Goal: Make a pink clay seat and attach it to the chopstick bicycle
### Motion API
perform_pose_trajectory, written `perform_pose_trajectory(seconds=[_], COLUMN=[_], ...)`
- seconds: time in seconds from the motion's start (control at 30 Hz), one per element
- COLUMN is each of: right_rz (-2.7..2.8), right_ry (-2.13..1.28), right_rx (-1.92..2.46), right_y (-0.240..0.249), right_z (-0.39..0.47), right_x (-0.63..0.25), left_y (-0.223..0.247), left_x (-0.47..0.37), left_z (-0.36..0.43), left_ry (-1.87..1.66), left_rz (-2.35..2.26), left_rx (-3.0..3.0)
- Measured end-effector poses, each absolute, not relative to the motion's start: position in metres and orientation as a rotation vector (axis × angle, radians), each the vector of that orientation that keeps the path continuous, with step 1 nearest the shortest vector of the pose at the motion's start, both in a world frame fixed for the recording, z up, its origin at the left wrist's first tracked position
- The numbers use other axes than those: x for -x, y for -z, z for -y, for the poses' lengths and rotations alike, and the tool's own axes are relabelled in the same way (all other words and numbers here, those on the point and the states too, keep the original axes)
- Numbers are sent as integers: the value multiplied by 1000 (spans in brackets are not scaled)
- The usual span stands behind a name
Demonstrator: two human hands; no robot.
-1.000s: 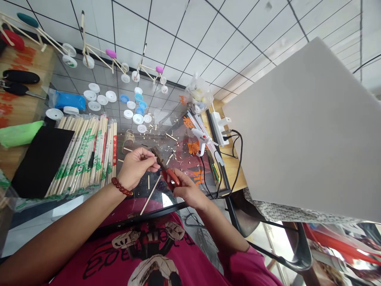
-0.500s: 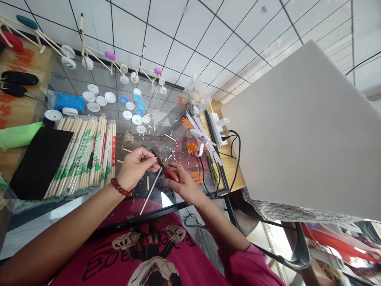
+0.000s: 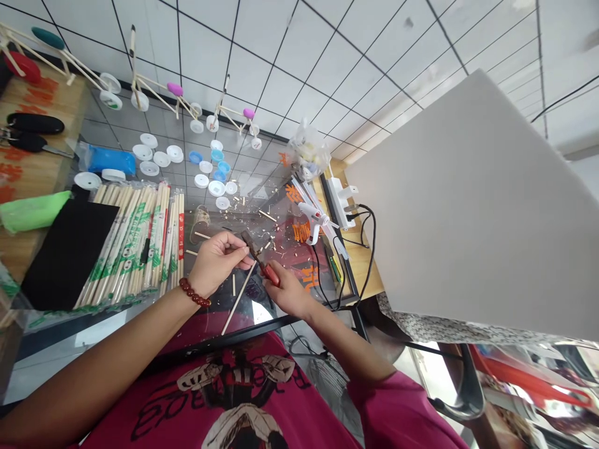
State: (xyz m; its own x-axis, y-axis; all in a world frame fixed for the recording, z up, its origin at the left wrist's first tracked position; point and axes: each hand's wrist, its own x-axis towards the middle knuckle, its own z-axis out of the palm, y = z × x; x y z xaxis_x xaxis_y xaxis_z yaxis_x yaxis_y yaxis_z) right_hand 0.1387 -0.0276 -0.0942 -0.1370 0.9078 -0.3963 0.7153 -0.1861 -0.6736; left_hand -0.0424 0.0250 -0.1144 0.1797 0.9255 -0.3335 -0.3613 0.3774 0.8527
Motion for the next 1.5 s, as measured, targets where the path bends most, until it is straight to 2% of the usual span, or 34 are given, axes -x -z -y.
perform_pose_trajectory(seconds=[0.4, 0.5, 0.67, 1.13, 1.23, 1.37, 1.5], right_rz=[1904, 1921, 1992, 2091, 2031, 1677, 1578], right_ry=[-1019, -919, -966, -763, -826, -964, -631], right_rx=[1948, 1982, 2107, 2175, 2127, 2108, 2239], right_y=[105, 102, 92, 107, 111, 117, 117], right_z=[27, 27, 20, 7, 5, 2, 1], right_x=[-142, -140, -133, -133, -136, -146, -163], left_y=[116, 121, 130, 135, 136, 137, 135], left_x=[38, 40, 46, 46, 45, 45, 47], left_z=[-25, -25, -26, -34, -34, -34, -37], left_ry=[-941, -814, -813, -787, -797, -846, -896], left_rz=[-1027, -1081, -1175, -1260, -1260, -1196, -1056], left_rx=[-671, -885, -1332, -1464, -1477, -1350, -997])
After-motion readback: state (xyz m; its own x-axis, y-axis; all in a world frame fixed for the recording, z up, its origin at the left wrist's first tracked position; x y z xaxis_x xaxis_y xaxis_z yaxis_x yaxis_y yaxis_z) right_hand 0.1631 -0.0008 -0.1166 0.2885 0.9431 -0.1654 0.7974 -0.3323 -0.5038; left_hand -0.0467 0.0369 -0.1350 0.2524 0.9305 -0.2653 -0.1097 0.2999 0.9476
